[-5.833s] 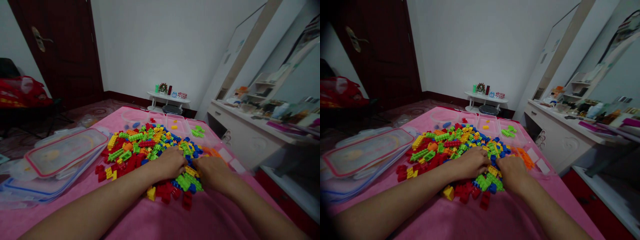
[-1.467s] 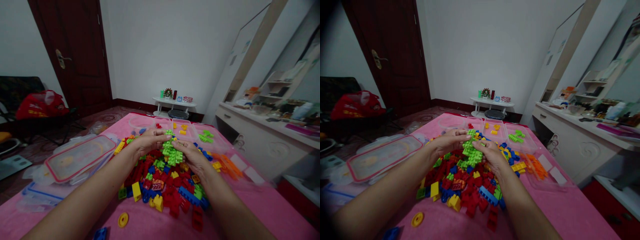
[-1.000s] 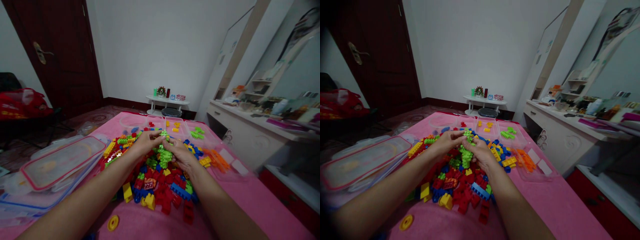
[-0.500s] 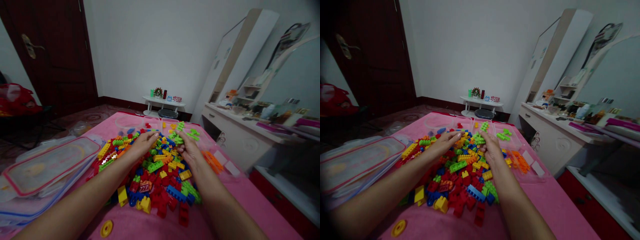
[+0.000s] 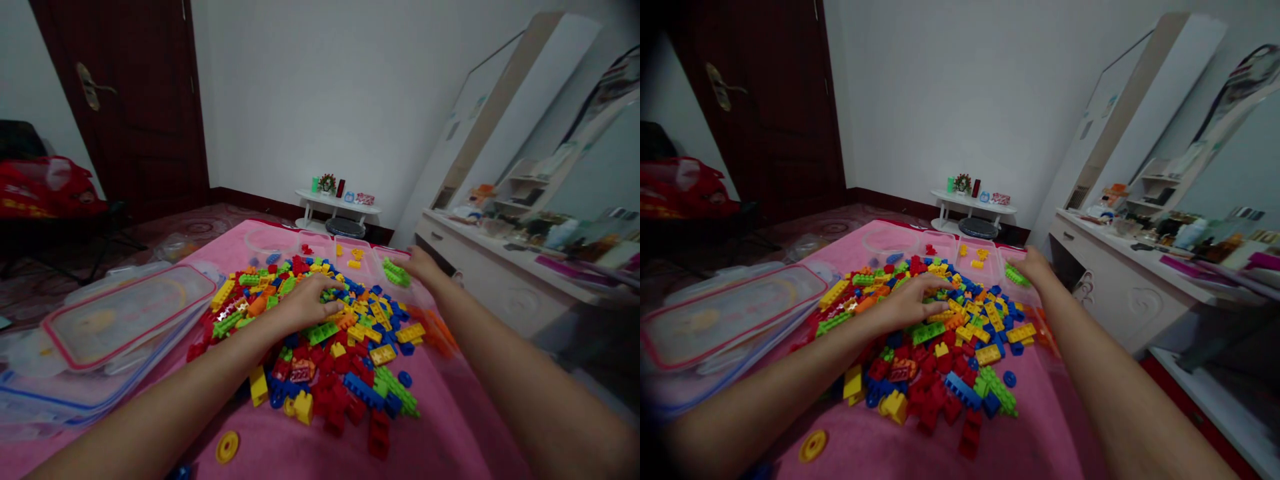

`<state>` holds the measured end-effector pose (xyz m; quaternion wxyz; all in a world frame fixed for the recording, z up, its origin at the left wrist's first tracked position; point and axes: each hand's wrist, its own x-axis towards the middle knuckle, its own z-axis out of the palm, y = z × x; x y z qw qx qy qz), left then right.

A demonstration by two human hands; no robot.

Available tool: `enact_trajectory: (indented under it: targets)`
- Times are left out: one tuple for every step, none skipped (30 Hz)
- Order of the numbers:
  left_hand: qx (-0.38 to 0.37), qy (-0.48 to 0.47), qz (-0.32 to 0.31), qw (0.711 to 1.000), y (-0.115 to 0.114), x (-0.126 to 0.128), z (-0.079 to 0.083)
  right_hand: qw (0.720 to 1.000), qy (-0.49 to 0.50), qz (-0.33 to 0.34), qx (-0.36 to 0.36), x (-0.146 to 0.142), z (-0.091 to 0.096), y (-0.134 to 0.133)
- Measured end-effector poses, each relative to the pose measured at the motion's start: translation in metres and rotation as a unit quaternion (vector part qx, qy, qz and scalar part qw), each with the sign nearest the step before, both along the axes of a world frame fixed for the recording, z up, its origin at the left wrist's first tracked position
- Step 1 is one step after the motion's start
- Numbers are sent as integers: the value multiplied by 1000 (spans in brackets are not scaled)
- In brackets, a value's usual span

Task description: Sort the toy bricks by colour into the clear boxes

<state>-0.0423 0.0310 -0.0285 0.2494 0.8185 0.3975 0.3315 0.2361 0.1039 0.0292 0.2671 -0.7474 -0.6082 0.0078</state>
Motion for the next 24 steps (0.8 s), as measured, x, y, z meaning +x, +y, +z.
enact_trajectory:
  targets:
    - [13,23,-7,1000,-2,0,1,999,-32,17,-24,-9,-3,-5]
    - [22,43,-15,999,-4,1,2,996,-58,41,-53,-19,-6,-12]
    - [27,60,-19,998,-5,1,2,990,-86,68,-84,-29,-8,-20]
    - [29,76,-22,996,-6,1,2,983,-118,87,-114,-38,-11,-28]
    - [30,88,-23,995,-6,1,2,975,-149,92,-136,-47,-14,-38]
    - [32,97,-23,995,-6,1,1,968,-180,82,-155,-54,-17,-47]
    - [37,102,-23,994,-6,1,0,961,-209,64,-170,-59,-21,-56]
    - [44,105,-23,993,-6,1,-2,954,-233,45,-184,-63,-25,-63]
    - [52,108,-26,992,-6,1,-3,948,-252,32,-192,-66,-30,-69]
    - [60,112,-30,991,-5,1,-5,944,-265,26,-195,-67,-34,-73]
    - [68,117,-34,990,-5,1,-6,943,-270,26,-194,-66,-37,-76]
    - [74,125,-38,989,-5,2,-7,944,-269,30,-189,-65,-39,-77]
    - [81,133,-41,987,-6,2,-7,946,-265,34,-181,-62,-39,-78]
    - [90,141,-43,985,-6,3,-8,949,-259,37,-175,-59,-36,-79]
    - [100,149,-43,983,-6,3,-8,952,-252,40,-171,-55,-32,-81]
    - [112,157,-44,980,-6,4,-9,953,-247,44,-170,-50,-26,-83]
    - [121,166,-45,978,-6,5,-10,953,-246,52,-169,-46,-19,-86]
    - [129,175,-48,975,-7,5,-12,952,-248,60,-170,-42,-13,-90]
    - [136,183,-51,972,-7,6,-13,949,-254,67,-172,-39,-7,-94]
    - [142,190,-56,970,-7,6,-15,946,-261,71,-177,-36,-2,-98]
    - [148,196,-65,967,-7,6,-16,944,-268,71,-182,-33,2,-102]
    - [154,201,-76,964,-8,7,-17,942,-270,66,-186,-32,5,-104]
    - [159,205,-87,962,-8,7,-17,943,-269,60,-188,-30,6,-107]
    - [162,207,-97,960,-8,7,-17,944,-264,54,-190,-29,7,-108]
